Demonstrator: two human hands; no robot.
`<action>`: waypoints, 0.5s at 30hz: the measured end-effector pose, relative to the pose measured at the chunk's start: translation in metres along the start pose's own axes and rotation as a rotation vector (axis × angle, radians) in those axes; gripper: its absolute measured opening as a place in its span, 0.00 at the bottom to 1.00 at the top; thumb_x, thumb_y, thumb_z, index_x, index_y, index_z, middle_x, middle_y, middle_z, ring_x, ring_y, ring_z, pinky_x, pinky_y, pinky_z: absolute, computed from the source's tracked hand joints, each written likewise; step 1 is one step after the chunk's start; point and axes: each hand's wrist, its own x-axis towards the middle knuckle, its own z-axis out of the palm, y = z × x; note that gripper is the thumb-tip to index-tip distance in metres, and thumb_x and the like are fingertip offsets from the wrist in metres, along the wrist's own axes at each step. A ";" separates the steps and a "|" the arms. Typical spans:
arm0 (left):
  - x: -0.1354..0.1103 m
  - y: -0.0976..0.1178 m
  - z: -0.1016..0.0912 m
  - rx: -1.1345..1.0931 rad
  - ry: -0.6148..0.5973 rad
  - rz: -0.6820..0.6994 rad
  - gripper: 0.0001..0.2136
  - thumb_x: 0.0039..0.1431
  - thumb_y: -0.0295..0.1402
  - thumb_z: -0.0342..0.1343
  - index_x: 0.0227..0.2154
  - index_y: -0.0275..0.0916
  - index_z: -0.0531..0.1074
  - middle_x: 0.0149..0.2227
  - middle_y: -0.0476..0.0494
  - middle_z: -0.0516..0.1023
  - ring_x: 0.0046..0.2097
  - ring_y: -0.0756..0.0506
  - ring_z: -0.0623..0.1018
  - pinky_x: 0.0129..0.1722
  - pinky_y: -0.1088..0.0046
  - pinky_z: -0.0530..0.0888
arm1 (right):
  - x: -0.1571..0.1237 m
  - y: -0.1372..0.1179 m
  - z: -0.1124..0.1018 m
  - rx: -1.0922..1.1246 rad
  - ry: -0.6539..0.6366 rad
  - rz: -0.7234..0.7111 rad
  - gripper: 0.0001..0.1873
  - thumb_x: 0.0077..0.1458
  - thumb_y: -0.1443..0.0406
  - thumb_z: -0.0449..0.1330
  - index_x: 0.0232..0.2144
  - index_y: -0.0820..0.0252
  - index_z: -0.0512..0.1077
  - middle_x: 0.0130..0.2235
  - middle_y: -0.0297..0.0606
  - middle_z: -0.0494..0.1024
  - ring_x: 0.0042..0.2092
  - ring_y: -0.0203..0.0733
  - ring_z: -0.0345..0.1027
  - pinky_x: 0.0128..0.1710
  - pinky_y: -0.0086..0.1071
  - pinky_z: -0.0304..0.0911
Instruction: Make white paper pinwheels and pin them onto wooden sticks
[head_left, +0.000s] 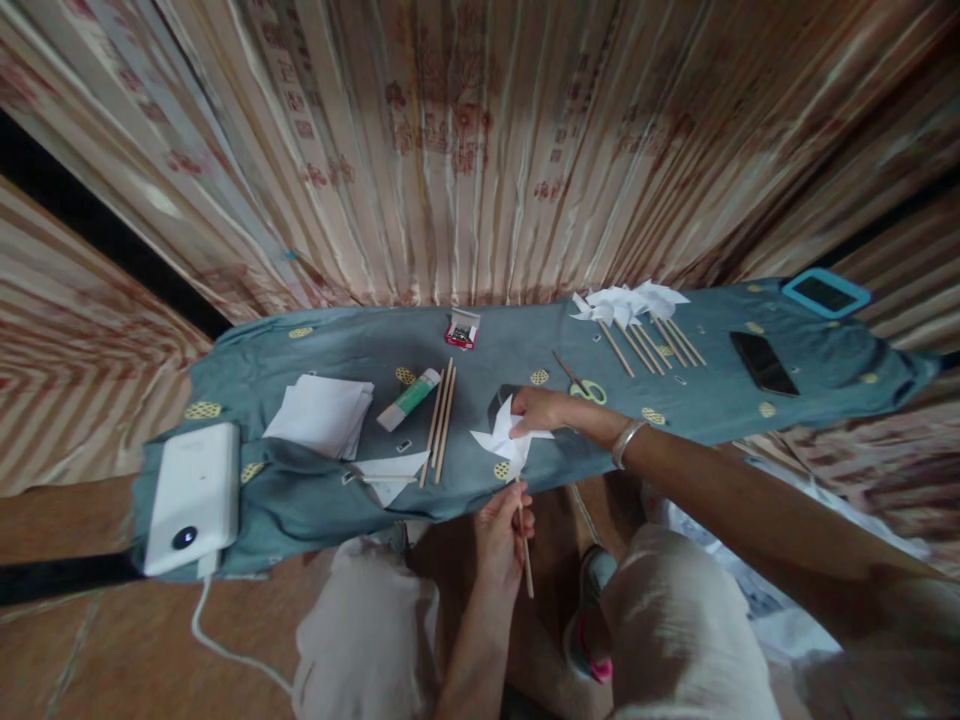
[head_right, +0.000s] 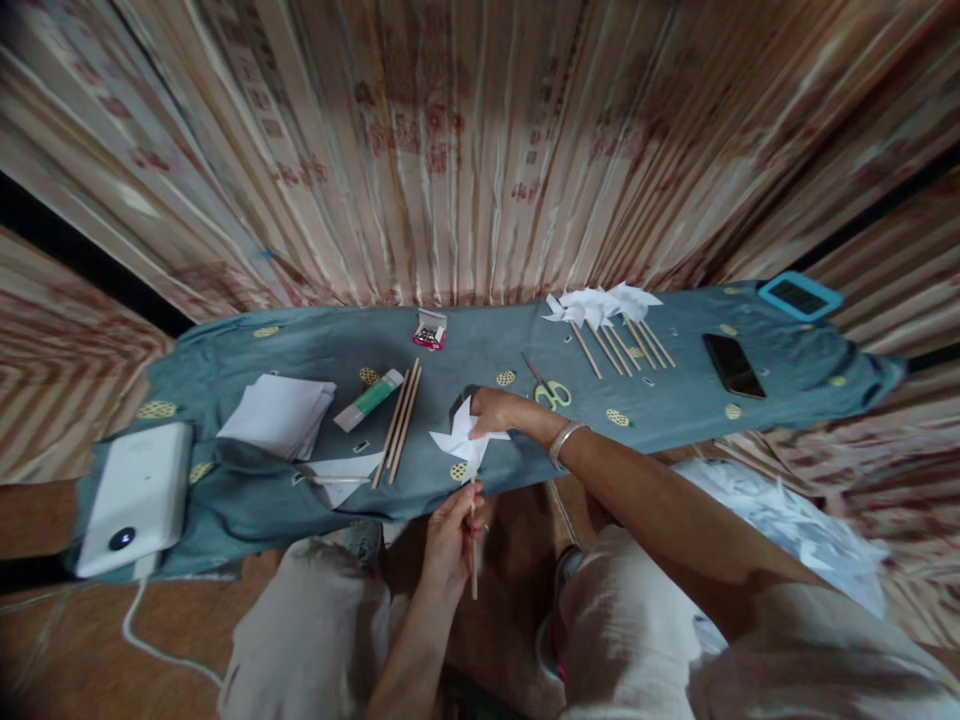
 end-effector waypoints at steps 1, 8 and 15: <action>0.001 -0.001 0.000 0.001 0.000 0.002 0.19 0.28 0.39 0.72 0.25 0.32 0.78 0.19 0.51 0.73 0.16 0.58 0.65 0.15 0.83 0.59 | 0.001 0.001 -0.001 0.012 -0.014 -0.010 0.06 0.43 0.67 0.63 0.21 0.67 0.75 0.19 0.29 0.65 0.24 0.32 0.56 0.22 0.26 0.49; 0.000 -0.002 0.001 0.003 0.016 -0.003 0.20 0.28 0.39 0.72 0.25 0.32 0.78 0.19 0.50 0.74 0.16 0.57 0.66 0.16 0.82 0.61 | 0.010 0.010 0.000 0.128 -0.075 -0.046 0.05 0.40 0.68 0.64 0.24 0.68 0.75 0.22 0.30 0.70 0.25 0.32 0.59 0.25 0.25 0.55; 0.001 -0.004 0.000 0.026 0.007 0.003 0.20 0.30 0.40 0.71 0.26 0.32 0.78 0.20 0.50 0.73 0.17 0.57 0.66 0.16 0.81 0.60 | 0.017 0.018 0.002 0.235 -0.124 -0.058 0.04 0.40 0.69 0.64 0.24 0.67 0.76 0.21 0.29 0.70 0.24 0.31 0.60 0.25 0.25 0.57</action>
